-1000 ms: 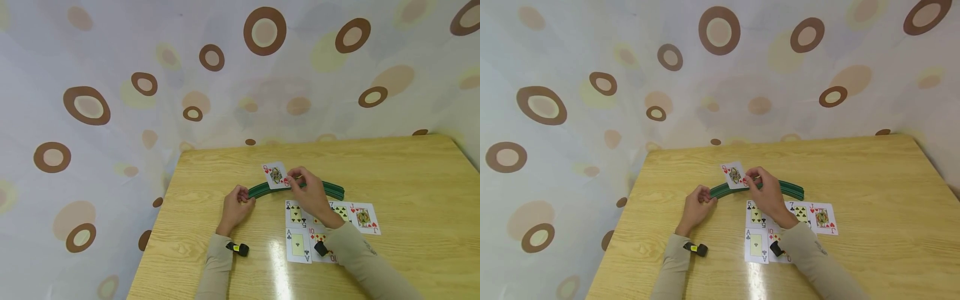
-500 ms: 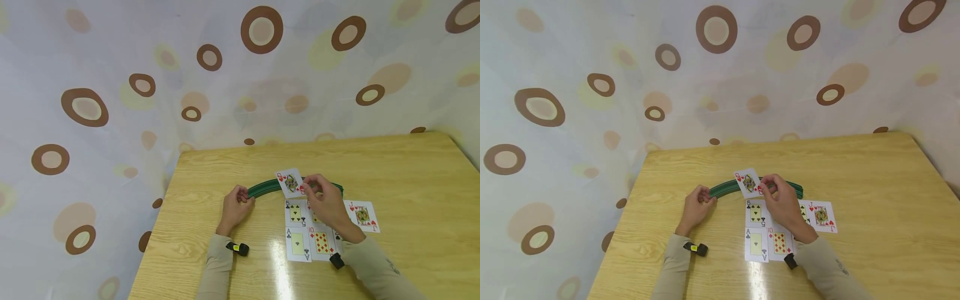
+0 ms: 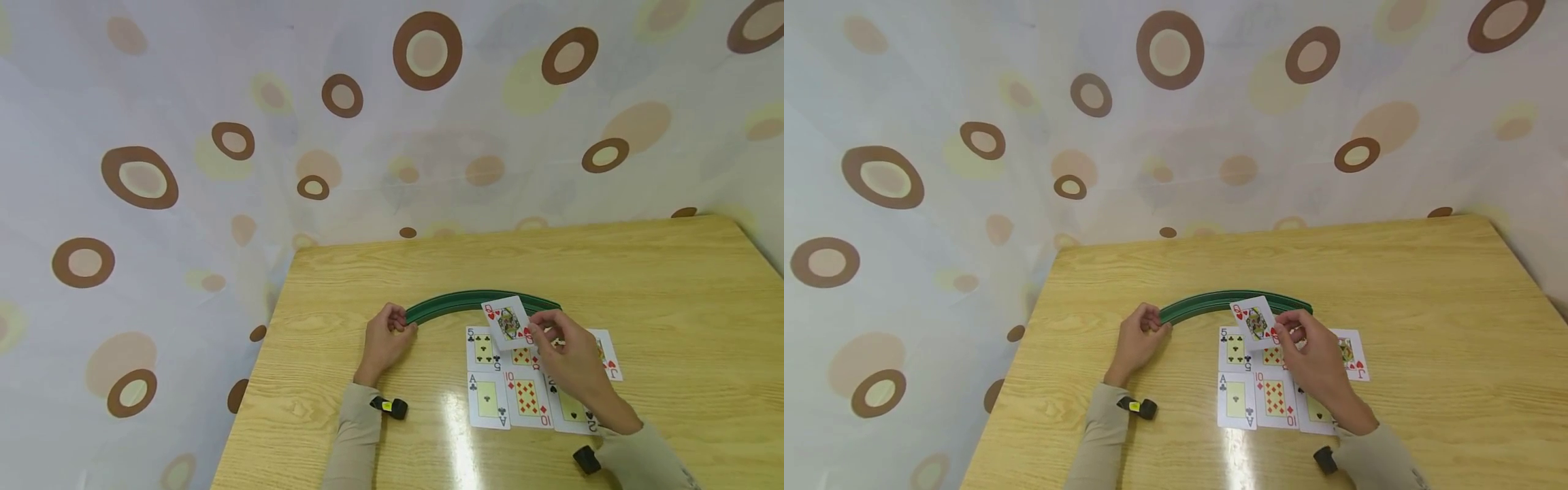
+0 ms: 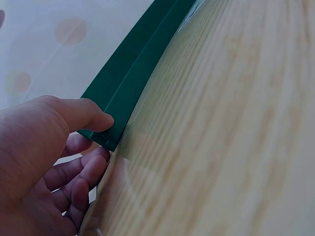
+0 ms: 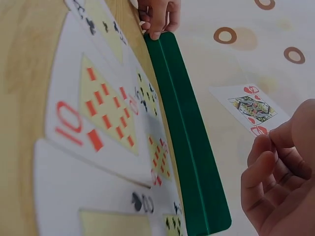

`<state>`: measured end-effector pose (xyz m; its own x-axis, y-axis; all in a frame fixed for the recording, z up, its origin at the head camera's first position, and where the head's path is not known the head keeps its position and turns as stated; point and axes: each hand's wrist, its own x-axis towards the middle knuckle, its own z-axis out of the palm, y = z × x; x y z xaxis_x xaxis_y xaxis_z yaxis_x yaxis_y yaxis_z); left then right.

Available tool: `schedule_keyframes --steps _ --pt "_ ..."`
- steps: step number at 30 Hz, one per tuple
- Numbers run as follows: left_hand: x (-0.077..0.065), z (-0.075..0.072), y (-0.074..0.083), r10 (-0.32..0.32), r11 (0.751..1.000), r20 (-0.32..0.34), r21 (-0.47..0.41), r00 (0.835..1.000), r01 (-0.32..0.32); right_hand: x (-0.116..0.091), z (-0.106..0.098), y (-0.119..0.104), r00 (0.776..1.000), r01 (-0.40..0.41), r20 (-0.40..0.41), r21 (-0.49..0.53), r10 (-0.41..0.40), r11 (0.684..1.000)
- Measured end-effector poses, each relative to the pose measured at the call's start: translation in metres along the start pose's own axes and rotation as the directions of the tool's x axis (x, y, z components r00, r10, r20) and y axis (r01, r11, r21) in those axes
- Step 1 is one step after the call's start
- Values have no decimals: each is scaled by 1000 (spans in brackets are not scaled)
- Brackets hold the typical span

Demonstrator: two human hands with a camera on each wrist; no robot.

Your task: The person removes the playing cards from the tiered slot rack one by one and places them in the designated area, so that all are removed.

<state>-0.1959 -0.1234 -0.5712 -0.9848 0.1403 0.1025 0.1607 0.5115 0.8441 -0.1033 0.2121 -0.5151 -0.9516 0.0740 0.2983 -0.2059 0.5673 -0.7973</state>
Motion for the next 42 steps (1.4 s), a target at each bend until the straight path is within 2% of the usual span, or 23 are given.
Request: schedule_keyframes --steps 8,13,17,27,31,35,42 --pt "-1 -3 0 10 1000 -18 5 1000 -9 -17 -17 11 995 -81 49 -31 82 996" --pt "-2 -4 1 9 1000 -23 2 1000 -9 -25 -32 17 972 -182 134 -97 194 979" --pt "-2 -5 0 11 1000 -25 -2 1000 -11 -32 -44 24 956 -212 176 -130 233 968" --pt "-3 -5 2 10 1000 -23 1 1000 -10 -48 -76 44 935 -263 185 -217 304 940" --pt "-2 -6 2 10 1000 -21 1 1000 -10 -49 -85 50 910 -314 198 -249 365 916" --pt "-2 -6 2 15 1000 -22 3 1000 -15 -50 -94 54 872 -369 221 -290 437 883" --pt "-3 -6 0 21 1000 -19 5 1000 -20 -56 -108 62 815 -416 255 -365 520 833"
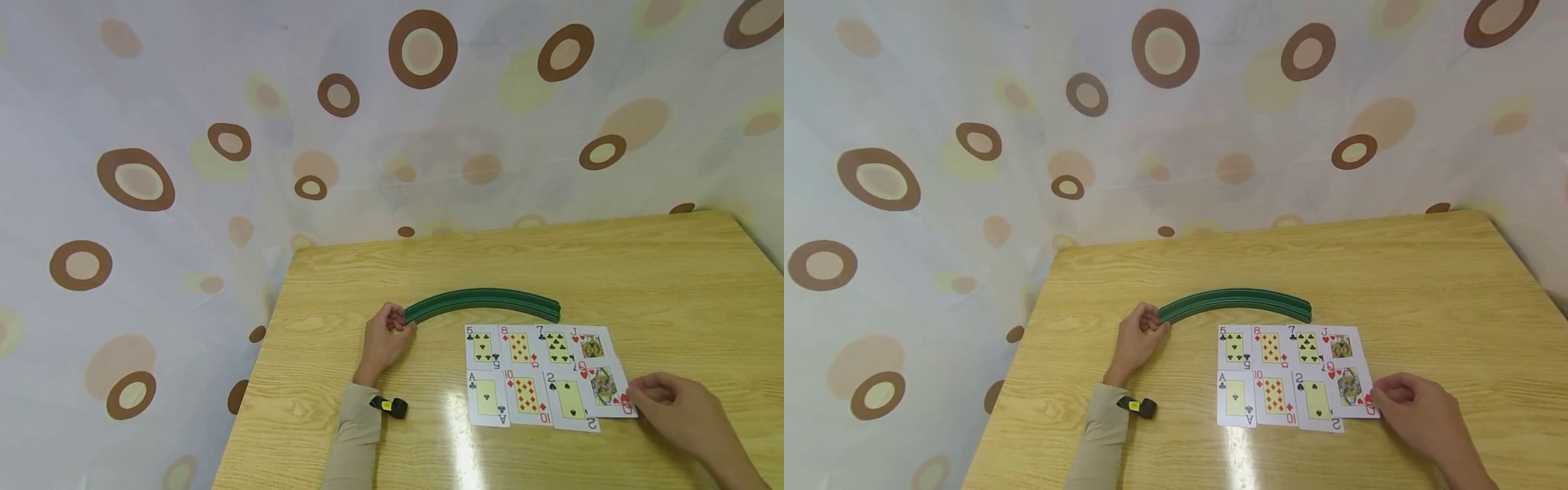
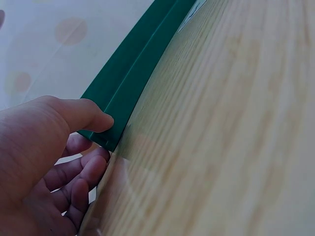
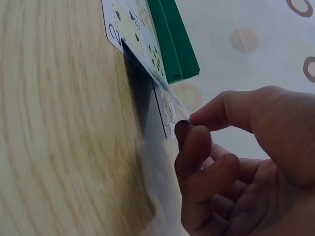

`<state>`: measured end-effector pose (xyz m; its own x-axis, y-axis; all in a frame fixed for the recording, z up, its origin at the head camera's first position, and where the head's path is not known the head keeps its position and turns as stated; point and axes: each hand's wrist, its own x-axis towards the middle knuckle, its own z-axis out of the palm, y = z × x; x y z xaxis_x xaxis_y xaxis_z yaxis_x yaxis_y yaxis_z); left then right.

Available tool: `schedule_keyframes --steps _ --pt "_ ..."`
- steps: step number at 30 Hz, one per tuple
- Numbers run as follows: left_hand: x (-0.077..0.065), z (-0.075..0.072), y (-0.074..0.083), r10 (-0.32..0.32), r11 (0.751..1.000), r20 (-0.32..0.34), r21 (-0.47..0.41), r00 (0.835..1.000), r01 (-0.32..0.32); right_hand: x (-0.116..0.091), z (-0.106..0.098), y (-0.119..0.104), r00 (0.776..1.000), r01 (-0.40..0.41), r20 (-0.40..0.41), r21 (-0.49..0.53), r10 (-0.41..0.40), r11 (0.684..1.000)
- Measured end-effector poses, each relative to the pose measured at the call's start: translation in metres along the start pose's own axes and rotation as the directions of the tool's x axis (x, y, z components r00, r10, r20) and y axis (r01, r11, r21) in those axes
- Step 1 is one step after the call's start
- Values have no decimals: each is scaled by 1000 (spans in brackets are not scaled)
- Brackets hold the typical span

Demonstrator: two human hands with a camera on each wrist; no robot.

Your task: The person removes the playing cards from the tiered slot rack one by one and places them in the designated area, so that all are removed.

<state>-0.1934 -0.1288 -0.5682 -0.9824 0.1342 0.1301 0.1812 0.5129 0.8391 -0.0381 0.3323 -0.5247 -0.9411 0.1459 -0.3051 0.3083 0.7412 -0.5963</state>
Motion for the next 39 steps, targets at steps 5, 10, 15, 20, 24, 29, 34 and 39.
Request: schedule_keyframes --steps 5,10,15,20,24,29,34,39 --pt "1 -1 -1 -5 1000 1 6 1000 5 -2 -3 7 999 -38 36 -37 39 999" --pt "3 -1 -1 -7 1000 -1 13 1000 7 -3 -5 10 998 -53 40 -44 55 998" --pt "2 -2 0 -10 1000 1 12 1000 10 -4 -4 12 997 -52 52 -48 55 997" --pt "1 -2 -1 -5 1000 3 18 1000 5 -5 -4 13 998 -26 58 -61 30 998" --pt "1 -2 0 -9 1000 -4 8 1000 9 -5 -5 13 999 -17 50 -55 20 998" --pt "2 -2 0 3 1000 -13 4 1000 -3 -3 -4 10 1000 -12 10 -59 12 998" --pt "2 -1 0 14 1000 -12 -1 1000 -14 0 2 5 999 -8 -41 -40 6 999" --pt "1 -1 0 20 1000 -5 -1 1000 -20 0 12 -7 992 51 -116 -10 -51 999"
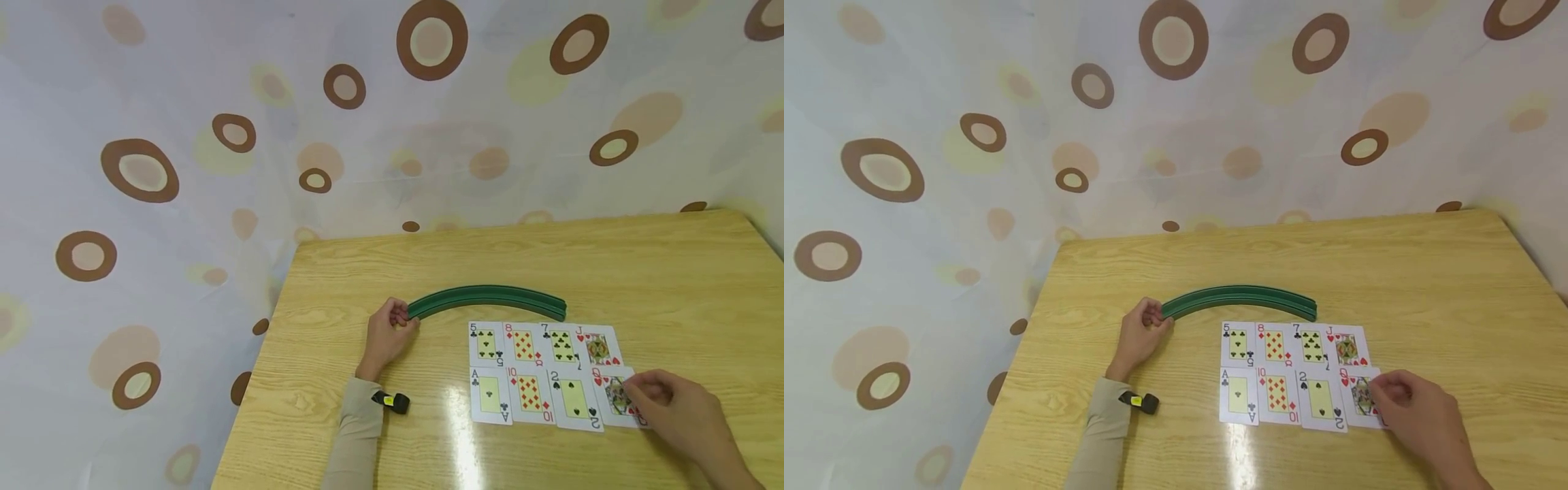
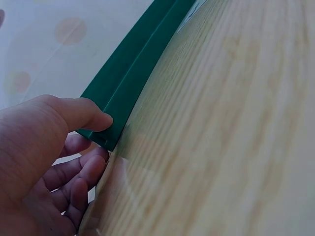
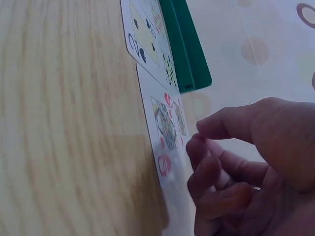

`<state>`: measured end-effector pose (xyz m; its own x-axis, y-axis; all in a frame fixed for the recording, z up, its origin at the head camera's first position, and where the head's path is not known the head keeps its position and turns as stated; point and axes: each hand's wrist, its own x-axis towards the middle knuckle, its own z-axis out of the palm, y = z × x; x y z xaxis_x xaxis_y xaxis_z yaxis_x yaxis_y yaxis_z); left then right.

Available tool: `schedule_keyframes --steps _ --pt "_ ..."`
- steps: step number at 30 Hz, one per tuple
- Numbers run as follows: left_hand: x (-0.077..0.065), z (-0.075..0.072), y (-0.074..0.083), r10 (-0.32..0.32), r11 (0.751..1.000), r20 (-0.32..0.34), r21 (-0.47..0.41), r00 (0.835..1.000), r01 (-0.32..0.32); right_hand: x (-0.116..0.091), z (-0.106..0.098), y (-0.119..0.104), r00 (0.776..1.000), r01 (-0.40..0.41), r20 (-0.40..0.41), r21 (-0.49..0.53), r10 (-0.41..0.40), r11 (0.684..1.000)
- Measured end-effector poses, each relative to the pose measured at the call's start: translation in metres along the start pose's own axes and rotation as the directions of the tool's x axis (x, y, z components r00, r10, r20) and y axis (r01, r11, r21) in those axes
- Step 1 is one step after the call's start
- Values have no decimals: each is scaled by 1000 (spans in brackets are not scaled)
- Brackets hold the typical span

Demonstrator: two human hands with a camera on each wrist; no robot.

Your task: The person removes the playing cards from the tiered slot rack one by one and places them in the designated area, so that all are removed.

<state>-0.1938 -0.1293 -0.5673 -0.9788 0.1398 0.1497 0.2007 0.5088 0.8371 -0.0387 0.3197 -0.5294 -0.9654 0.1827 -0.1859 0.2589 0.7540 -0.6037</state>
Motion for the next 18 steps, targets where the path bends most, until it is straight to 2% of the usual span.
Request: schedule_keyframes --steps 4,8,13,16,18 --pt "0 -1 1 2 1000 15 12 1000 -2 5 3 -15 994 93 -57 20 -91 995" --pt "2 -5 6 -15 999 76 36 997 12 16 3 -32 973 192 -134 30 -186 981" --pt "10 -12 18 -34 993 182 119 983 12 37 -4 -50 915 345 -246 66 -320 936" --pt "15 -16 27 -27 980 192 200 981 -12 50 -5 -65 888 397 -279 65 -365 916" --pt "19 -19 33 -3 967 179 253 984 -43 59 -3 -75 871 413 -298 14 -390 911"
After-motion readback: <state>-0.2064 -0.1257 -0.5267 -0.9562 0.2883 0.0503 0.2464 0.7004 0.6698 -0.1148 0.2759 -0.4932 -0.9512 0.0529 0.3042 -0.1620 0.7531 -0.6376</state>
